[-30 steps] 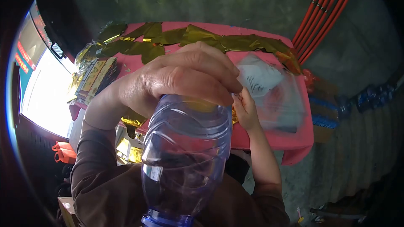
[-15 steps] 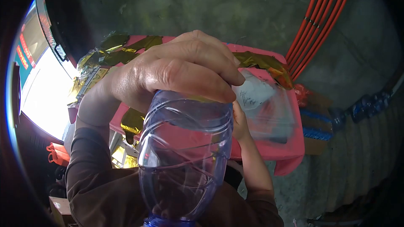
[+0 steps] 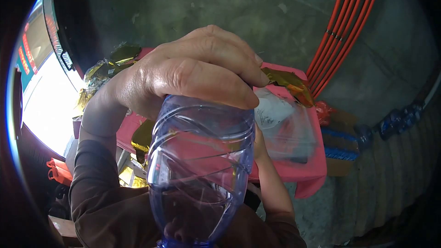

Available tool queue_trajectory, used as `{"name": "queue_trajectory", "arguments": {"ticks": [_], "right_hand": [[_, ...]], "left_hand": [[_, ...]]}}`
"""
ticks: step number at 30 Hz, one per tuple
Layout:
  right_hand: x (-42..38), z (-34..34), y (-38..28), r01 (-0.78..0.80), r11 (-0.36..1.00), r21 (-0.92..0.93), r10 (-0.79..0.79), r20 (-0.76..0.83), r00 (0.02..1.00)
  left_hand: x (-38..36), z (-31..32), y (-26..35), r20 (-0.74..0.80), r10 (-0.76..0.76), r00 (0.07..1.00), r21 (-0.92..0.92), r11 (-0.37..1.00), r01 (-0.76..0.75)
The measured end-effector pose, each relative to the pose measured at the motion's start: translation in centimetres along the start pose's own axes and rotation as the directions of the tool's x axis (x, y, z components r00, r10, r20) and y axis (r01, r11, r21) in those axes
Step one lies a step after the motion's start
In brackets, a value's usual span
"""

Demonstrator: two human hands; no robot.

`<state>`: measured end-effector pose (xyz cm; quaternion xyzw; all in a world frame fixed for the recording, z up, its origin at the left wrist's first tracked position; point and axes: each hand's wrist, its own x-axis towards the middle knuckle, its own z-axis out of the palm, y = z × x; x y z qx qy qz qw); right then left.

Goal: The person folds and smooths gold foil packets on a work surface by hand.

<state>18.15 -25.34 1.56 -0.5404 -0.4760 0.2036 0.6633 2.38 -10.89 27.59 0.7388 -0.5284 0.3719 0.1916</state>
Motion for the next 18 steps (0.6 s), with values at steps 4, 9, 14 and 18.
{"name": "queue_trajectory", "arguments": {"ticks": [4, 9, 14, 18], "right_hand": [[0.1, 0.0, 0.4, 0.040, 0.999, 0.014, -0.040, -0.012, 0.999], [0.0, 0.2, -0.2, 0.034, 0.999, -0.019, -0.035, -0.028, 0.999], [0.0, 0.3, -0.9, 0.041, 0.999, 0.004, -0.041, -0.012, 0.999], [0.0, 0.2, 0.5, 0.029, 0.999, -0.023, -0.028, 0.031, 0.999]], "left_hand": [[0.4, -0.1, 0.0, 0.001, 0.006, 1.000, 0.002, 1.000, -0.006], [0.2, 0.0, -0.2, -0.016, -0.001, 1.000, 0.011, 1.000, 0.001], [-0.4, -0.1, 0.2, 0.025, -0.066, 0.997, -0.016, 0.998, 0.067], [-2.0, 1.3, 0.1, 0.069, -0.170, 0.983, -0.155, 0.972, 0.179]]}}
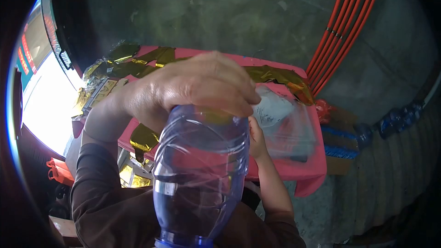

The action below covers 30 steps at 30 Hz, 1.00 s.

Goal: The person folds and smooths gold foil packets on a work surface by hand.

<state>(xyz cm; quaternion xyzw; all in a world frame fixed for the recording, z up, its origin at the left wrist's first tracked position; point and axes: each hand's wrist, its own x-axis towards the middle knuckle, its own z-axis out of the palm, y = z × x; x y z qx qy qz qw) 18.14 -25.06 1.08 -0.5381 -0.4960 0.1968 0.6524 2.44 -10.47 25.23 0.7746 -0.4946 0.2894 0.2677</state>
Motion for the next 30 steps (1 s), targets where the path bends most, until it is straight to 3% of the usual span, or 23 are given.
{"name": "queue_trajectory", "arguments": {"ticks": [1, 2, 4, 6, 8, 9, 10, 11, 12, 14, 15, 17, 19, 20, 22, 25, 30], "right_hand": [[0.1, 0.1, 0.6, -0.014, 0.989, 0.150, 0.025, -0.066, 0.998], [0.1, 0.1, 0.7, -0.025, 0.988, 0.155, 0.036, -0.067, 0.997], [0.0, -0.2, 0.8, 0.025, 1.000, 0.004, -0.025, -0.079, 0.997], [-0.1, -0.7, 0.6, -0.066, 0.998, 0.025, 0.067, -0.082, 0.994], [-0.3, -0.6, -0.1, -0.165, 0.985, 0.047, 0.168, -0.092, 0.981], [-0.2, -0.5, -0.8, -0.081, 0.997, 0.008, 0.081, -0.116, 0.990], [0.0, -0.3, -1.7, 0.004, 0.999, -0.035, -0.009, -0.138, 0.990], [0.5, 0.0, -3.6, -0.067, 0.988, 0.138, 0.097, -0.218, 0.971], [1.0, 0.3, -5.3, -0.121, 0.942, 0.313, 0.213, -0.281, 0.936], [1.9, -1.7, -6.4, 0.029, 0.961, 0.274, 0.018, -0.168, 0.986], [2.5, -2.5, -7.5, 0.052, 0.973, 0.223, -0.026, -0.117, 0.993], [3.6, -2.9, -10.0, 0.067, 0.983, 0.172, -0.055, -0.075, 0.996], [4.7, -2.3, -12.2, 0.139, 0.976, -0.170, -0.136, 0.028, 0.990], [5.1, -2.3, -12.6, 0.130, 0.977, -0.169, -0.128, 0.023, 0.991], [5.7, -2.4, -13.1, 0.247, 0.849, -0.467, -0.158, 0.222, 0.962], [6.0, -2.3, -13.4, 0.176, 0.816, -0.551, -0.037, 0.252, 0.967], [6.3, -2.3, -12.6, 0.199, 0.810, -0.552, -0.034, 0.294, 0.955]], "left_hand": [[-0.5, 0.2, 0.1, 0.030, -0.033, 0.999, 0.003, 0.999, 0.033], [-1.3, 0.8, 0.0, 0.027, -0.040, 0.999, -0.005, 0.999, 0.041], [-2.9, 2.1, -0.3, -0.012, -0.163, 0.987, -0.150, 0.976, 0.160], [-4.3, 2.5, -0.3, 0.007, -0.230, 0.973, -0.200, 0.953, 0.226], [-7.2, 4.0, -1.1, 0.014, -0.510, 0.860, -0.310, 0.815, 0.489], [-8.1, 4.6, -1.2, 0.020, -0.519, 0.854, -0.331, 0.803, 0.496], [-9.0, 5.2, -1.3, 0.028, -0.652, 0.758, -0.377, 0.695, 0.612], [-9.8, 5.8, -1.4, 0.046, -0.767, 0.640, -0.418, 0.567, 0.709], [-10.7, 6.5, -1.7, 0.061, -0.771, 0.634, -0.433, 0.551, 0.713], [-12.4, 7.8, -2.5, 0.060, -0.855, 0.515, -0.440, 0.441, 0.782], [-13.1, 8.4, -3.0, 0.077, -0.853, 0.516, -0.447, 0.433, 0.783], [-14.3, 9.5, -3.7, 0.077, -0.899, 0.431, -0.490, 0.343, 0.802], [-14.9, 10.0, -4.0, 0.099, -0.910, 0.404, -0.488, 0.309, 0.816], [-15.1, 10.2, -4.2, 0.106, -0.920, 0.378, -0.479, 0.286, 0.830], [-15.4, 10.4, -4.4, 0.094, -0.923, 0.372, -0.485, 0.284, 0.827], [-15.3, 10.2, -4.4, 0.109, -0.934, 0.340, -0.471, 0.253, 0.845], [-15.8, 10.4, -4.7, 0.096, -0.933, 0.346, -0.425, 0.276, 0.862]]}}
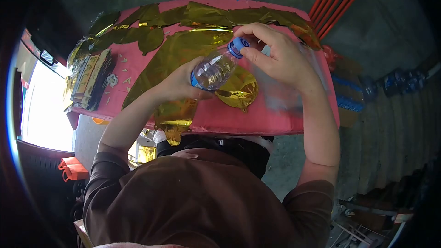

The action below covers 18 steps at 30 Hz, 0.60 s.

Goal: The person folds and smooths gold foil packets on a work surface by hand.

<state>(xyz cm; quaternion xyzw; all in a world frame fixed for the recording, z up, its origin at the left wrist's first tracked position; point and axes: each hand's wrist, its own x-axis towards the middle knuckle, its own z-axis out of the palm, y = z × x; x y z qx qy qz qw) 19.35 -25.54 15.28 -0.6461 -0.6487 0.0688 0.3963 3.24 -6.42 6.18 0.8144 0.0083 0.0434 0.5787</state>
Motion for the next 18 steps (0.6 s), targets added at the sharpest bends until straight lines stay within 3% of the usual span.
{"name": "queue_trajectory", "arguments": {"ticks": [5, 10, 18], "right_hand": [[0.2, 0.2, -0.1, 0.002, 1.000, -0.007, -0.002, -0.008, 1.000], [0.4, -0.3, -0.4, -0.105, 0.994, 0.001, 0.105, 0.051, 0.993], [0.9, -1.0, 0.3, -0.234, 0.972, 0.021, 0.229, 0.126, 0.965]], "left_hand": [[0.1, 0.1, 0.5, 0.009, -0.024, 1.000, 0.008, 1.000, 0.024], [0.4, 0.3, 0.0, 0.003, -0.011, 1.000, -0.035, 0.999, 0.011], [0.4, 0.4, 0.5, -0.039, -0.025, 0.999, 0.095, 0.995, 0.028]]}}
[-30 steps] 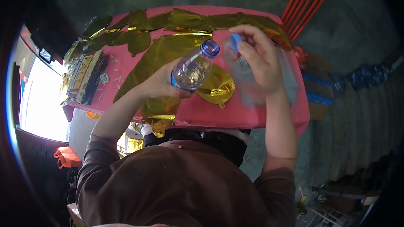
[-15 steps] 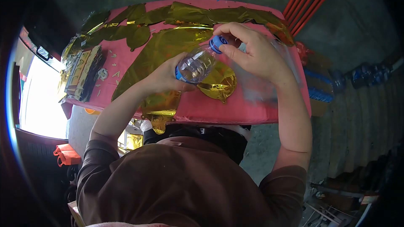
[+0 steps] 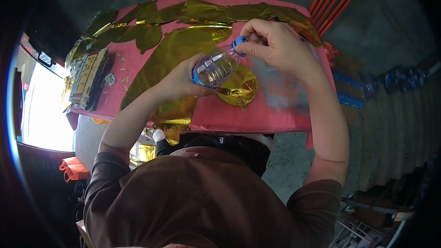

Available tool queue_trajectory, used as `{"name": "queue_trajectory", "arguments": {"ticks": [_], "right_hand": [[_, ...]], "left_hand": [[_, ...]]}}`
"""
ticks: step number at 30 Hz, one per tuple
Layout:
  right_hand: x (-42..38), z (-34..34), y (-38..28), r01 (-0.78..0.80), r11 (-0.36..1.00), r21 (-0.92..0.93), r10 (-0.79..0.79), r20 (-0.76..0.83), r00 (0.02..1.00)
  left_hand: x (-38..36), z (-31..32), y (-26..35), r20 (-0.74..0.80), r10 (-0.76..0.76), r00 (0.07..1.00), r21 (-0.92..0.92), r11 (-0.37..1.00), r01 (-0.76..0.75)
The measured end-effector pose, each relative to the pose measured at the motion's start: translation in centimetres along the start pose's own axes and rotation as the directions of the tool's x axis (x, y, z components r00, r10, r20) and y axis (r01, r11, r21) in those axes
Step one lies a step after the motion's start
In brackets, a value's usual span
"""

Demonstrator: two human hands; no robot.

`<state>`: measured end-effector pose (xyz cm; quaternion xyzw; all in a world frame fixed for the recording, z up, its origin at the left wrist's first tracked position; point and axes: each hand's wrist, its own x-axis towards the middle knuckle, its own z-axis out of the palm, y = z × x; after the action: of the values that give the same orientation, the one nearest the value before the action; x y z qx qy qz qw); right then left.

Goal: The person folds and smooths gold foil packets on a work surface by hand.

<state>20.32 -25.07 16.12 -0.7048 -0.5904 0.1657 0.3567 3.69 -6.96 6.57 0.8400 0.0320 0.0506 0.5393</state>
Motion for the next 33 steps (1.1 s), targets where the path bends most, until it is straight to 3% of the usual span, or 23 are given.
{"name": "queue_trajectory", "arguments": {"ticks": [5, 7, 10, 12, 13, 15, 17, 19, 21, 22, 23, 25, 26, 28, 29, 31, 32, 33], "right_hand": [[0.0, 0.1, 0.6, -0.062, 0.995, 0.078, 0.060, 0.031, 0.998], [-0.1, 0.2, 0.8, 0.002, 0.998, 0.068, -0.003, 0.010, 1.000], [-0.3, 0.4, 0.7, 0.061, 0.996, 0.072, -0.062, 0.012, 0.998], [-0.5, 0.4, 0.1, 0.105, 0.993, 0.053, -0.107, 0.029, 0.994], [-0.6, 0.4, -0.3, 0.148, 0.988, 0.036, -0.149, 0.044, 0.988], [-0.6, 0.4, -0.7, 0.163, 0.986, 0.036, -0.165, 0.045, 0.985], [-0.6, 0.2, -1.0, 0.178, 0.983, 0.035, -0.179, 0.046, 0.983], [-0.3, 0.0, -1.2, 0.060, 0.993, 0.099, -0.070, 0.092, 0.993], [-0.2, 0.2, -0.9, 0.022, 0.995, 0.093, -0.025, 0.032, 0.999], [-0.2, 0.5, -0.7, -0.016, 0.996, 0.092, 0.019, -0.026, 0.999], [-0.1, 0.8, -0.5, -0.022, 0.995, 0.096, 0.024, -0.024, 0.999], [0.4, 1.4, -0.1, -0.103, 0.994, 0.021, 0.105, -0.180, 0.978], [0.6, 1.6, 0.1, -0.103, 0.994, 0.026, 0.106, -0.178, 0.978], [1.2, 1.8, 0.6, -0.189, 0.982, -0.018, 0.174, -0.306, 0.936], [1.7, 1.7, 1.1, -0.190, 0.982, -0.017, 0.175, -0.306, 0.936], [2.5, 1.3, 2.0, -0.241, 0.924, -0.298, 0.120, -0.374, 0.920], [2.6, 1.2, 1.8, -0.241, 0.924, -0.298, 0.119, -0.375, 0.920], [2.6, 0.9, 1.4, -0.238, 0.910, -0.340, 0.106, -0.364, 0.925]], "left_hand": [[-0.3, 0.1, 1.1, -0.032, -0.019, 0.999, 0.050, 0.999, 0.021], [-0.3, 0.0, 0.8, -0.045, -0.043, 0.998, 0.084, 0.995, 0.046], [0.1, -0.9, -0.4, 0.042, 0.003, 0.999, -0.061, 0.998, -0.001], [0.0, -1.7, 0.4, 0.332, -0.072, 0.940, -0.128, 0.984, 0.121], [-0.1, -1.7, 0.1, 0.330, -0.075, 0.941, -0.130, 0.984, 0.125], [-0.2, -1.6, -0.5, 0.440, 0.030, 0.898, -0.361, 0.921, 0.147], [-0.2, -1.9, 0.0, 0.433, -0.006, 0.901, -0.305, 0.940, 0.153], [-0.1, -1.7, 0.1, 0.425, -0.039, 0.904, -0.247, 0.956, 0.158], [0.2, -1.1, -0.3, 0.226, 0.069, 0.972, -0.185, 0.982, -0.027], [0.3, -0.9, -0.4, 0.229, 0.069, 0.971, -0.188, 0.982, -0.025], [0.3, -0.7, -0.2, 0.128, 0.054, 0.990, -0.115, 0.993, -0.039], [0.3, -0.4, 0.7, -0.046, 0.029, 0.999, 0.003, 1.000, -0.029], [0.5, -0.2, 0.8, -0.045, 0.024, 0.999, 0.004, 1.000, -0.024], [1.0, 0.0, 1.0, -0.202, 0.061, 0.978, 0.307, 0.952, 0.004], [1.3, 0.1, 1.1, -0.200, 0.060, 0.978, 0.307, 0.952, 0.005], [1.7, 0.2, 1.2, -0.283, 0.093, 0.955, 0.365, 0.931, 0.017], [1.8, 0.1, 1.3, -0.283, 0.094, 0.954, 0.365, 0.931, 0.017], [1.8, 0.0, 1.3, -0.232, 0.063, 0.971, 0.269, 0.963, 0.002]]}}
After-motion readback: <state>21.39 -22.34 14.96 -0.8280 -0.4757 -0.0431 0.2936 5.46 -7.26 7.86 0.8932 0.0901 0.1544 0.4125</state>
